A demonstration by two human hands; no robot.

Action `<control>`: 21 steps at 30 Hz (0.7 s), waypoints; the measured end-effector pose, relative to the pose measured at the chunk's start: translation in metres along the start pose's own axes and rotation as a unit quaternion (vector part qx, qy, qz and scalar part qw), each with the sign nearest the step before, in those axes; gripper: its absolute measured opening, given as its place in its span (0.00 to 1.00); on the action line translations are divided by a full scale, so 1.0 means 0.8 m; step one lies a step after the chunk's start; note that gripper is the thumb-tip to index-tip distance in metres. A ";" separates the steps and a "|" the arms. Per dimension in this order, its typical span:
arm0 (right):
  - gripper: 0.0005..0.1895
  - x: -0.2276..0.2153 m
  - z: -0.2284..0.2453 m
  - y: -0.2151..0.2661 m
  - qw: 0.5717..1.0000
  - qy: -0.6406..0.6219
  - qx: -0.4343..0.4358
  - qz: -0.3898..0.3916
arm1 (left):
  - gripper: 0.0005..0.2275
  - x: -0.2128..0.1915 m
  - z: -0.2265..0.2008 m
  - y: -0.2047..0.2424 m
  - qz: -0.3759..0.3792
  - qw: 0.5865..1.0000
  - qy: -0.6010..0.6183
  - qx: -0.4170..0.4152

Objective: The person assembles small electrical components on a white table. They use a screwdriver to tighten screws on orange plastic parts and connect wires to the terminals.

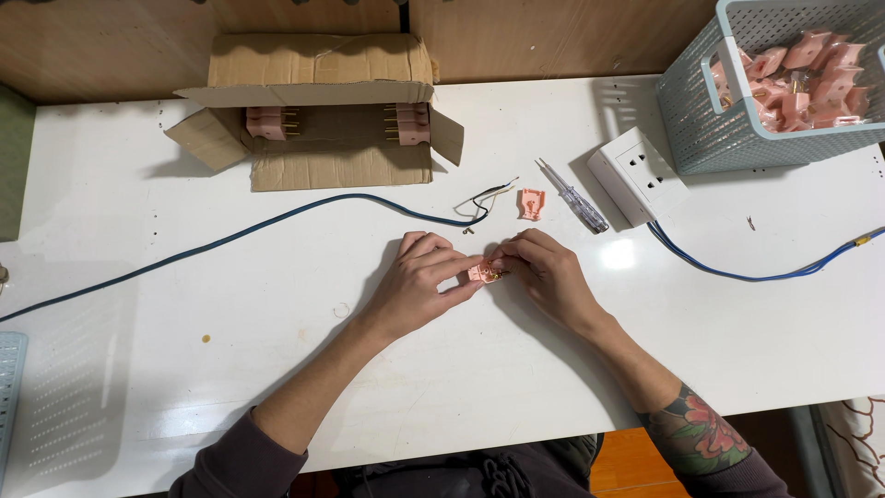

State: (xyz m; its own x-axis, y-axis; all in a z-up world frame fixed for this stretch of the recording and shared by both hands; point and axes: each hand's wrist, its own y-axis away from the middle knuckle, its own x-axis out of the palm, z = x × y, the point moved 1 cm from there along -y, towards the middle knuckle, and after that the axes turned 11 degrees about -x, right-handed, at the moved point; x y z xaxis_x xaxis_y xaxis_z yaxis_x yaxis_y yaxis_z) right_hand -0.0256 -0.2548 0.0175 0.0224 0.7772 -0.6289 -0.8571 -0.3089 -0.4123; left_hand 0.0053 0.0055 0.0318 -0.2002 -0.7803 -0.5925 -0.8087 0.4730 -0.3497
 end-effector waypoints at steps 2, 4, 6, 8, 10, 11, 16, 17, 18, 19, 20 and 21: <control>0.03 0.000 0.007 -0.004 0.999 0.029 -0.025 0.002 | 0.11 0.000 0.000 -0.001 0.002 1.000 -0.005 0.000; 0.03 -0.001 0.012 -0.006 0.997 0.057 -0.049 0.004 | 0.11 0.000 0.000 -0.002 0.006 1.000 -0.010 0.002; 0.04 -0.003 0.013 -0.006 1.000 -0.001 0.015 0.003 | 0.11 0.000 0.000 -0.003 0.013 1.000 -0.016 0.002; 0.03 -0.002 0.019 -0.008 1.000 0.001 0.015 0.000 | 0.10 -0.001 0.000 -0.002 0.017 1.000 -0.010 -0.004; 0.03 -0.003 0.026 -0.011 1.000 0.003 0.013 -0.002 | 0.10 -0.003 0.000 -0.003 0.019 1.000 -0.004 -0.010; 0.03 -0.004 0.029 -0.013 1.000 -0.003 0.022 -0.002 | 0.10 -0.003 0.000 -0.003 0.020 1.000 -0.001 -0.009; 0.03 0.001 0.015 -0.004 1.000 0.010 0.014 -0.002 | 0.10 0.003 0.006 -0.001 0.016 1.000 0.011 -0.008; 0.03 0.002 0.012 -0.002 0.997 0.066 -0.030 -0.006 | 0.09 0.005 0.007 0.000 0.009 1.000 0.007 0.008; 0.03 0.003 0.009 0.000 0.990 0.121 -0.074 -0.008 | 0.08 0.006 0.008 0.001 0.002 1.000 0.003 0.024; 0.03 0.004 0.011 -0.003 0.990 0.121 -0.075 -0.005 | 0.08 0.005 0.007 0.000 -0.001 1.000 0.004 0.021; 0.02 0.005 0.013 -0.004 0.992 0.106 -0.068 -0.020 | 0.07 0.005 0.005 -0.001 -0.003 1.000 0.013 0.024; 0.01 0.006 0.015 -0.005 0.993 0.092 -0.060 -0.034 | 0.07 0.005 0.003 -0.001 -0.006 0.999 0.022 0.026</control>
State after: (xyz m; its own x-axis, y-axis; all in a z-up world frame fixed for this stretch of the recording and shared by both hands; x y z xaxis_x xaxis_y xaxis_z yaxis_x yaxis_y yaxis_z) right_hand -0.0281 -0.2429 0.0243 0.1816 0.6888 -0.7018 -0.7826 -0.3310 -0.5273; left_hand 0.0068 0.0030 0.0278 -0.2165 -0.8028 -0.5555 -0.7814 0.4836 -0.3945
